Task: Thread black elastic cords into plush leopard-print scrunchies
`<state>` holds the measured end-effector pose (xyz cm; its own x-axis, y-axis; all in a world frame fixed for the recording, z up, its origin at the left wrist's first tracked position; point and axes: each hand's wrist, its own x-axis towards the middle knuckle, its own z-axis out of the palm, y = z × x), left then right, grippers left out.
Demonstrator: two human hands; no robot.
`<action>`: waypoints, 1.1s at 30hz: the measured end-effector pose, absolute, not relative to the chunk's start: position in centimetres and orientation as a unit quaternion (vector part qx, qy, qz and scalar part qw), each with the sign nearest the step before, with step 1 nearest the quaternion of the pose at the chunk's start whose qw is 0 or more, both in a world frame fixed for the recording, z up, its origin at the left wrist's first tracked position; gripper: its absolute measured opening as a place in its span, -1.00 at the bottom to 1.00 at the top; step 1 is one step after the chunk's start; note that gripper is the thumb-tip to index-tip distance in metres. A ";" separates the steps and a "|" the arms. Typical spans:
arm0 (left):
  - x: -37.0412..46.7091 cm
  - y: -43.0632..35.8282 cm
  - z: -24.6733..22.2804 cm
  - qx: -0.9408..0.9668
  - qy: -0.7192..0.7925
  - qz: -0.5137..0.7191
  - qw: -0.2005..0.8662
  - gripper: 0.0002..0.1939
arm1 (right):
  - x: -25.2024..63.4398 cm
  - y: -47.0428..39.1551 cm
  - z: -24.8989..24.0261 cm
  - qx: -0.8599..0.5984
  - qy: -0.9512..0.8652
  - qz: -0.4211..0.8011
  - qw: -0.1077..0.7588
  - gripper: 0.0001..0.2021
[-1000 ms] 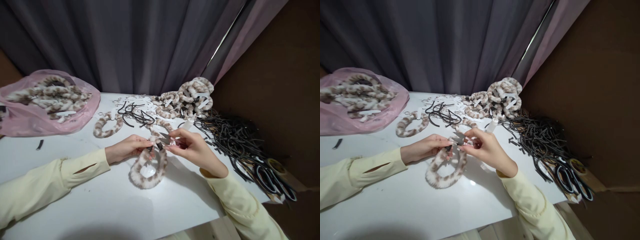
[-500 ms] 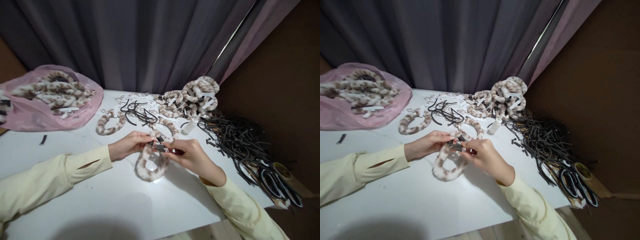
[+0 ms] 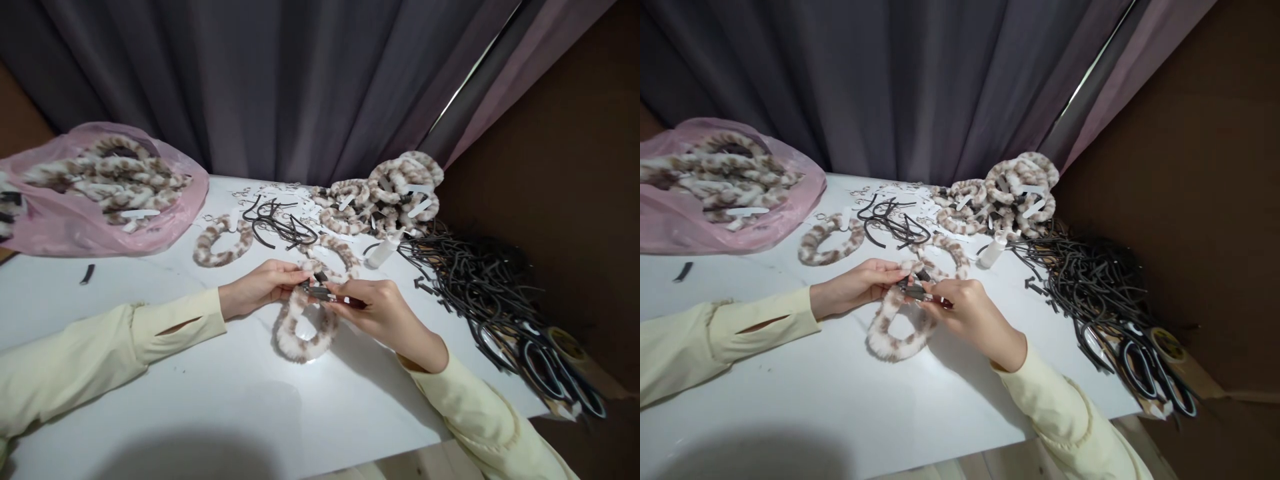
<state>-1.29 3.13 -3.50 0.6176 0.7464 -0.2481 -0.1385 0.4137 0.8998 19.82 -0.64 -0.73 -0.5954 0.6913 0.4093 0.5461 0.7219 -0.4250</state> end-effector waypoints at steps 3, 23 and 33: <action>-1.3 3.1 -3.5 0.459 0.333 0.292 0.770 -0.72 | 19.9 -0.7 -0.3 -0.362 -0.879 0.134 0.280 -0.86; -0.9 2.6 -3.9 0.436 0.356 0.323 0.761 -0.71 | 19.5 -0.8 -0.7 -0.355 -0.882 0.124 0.284 -0.84; -0.2 1.6 -4.1 0.408 0.382 0.377 0.738 -0.77 | 18.7 -1.3 -1.3 -0.370 -0.892 0.067 0.252 -0.82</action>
<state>-0.18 1.61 -4.05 0.4233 0.8692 -0.2556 -0.2451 0.3815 0.8913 18.66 -1.27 -1.30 -0.5996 0.6933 0.3998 0.6263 0.7175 -0.3049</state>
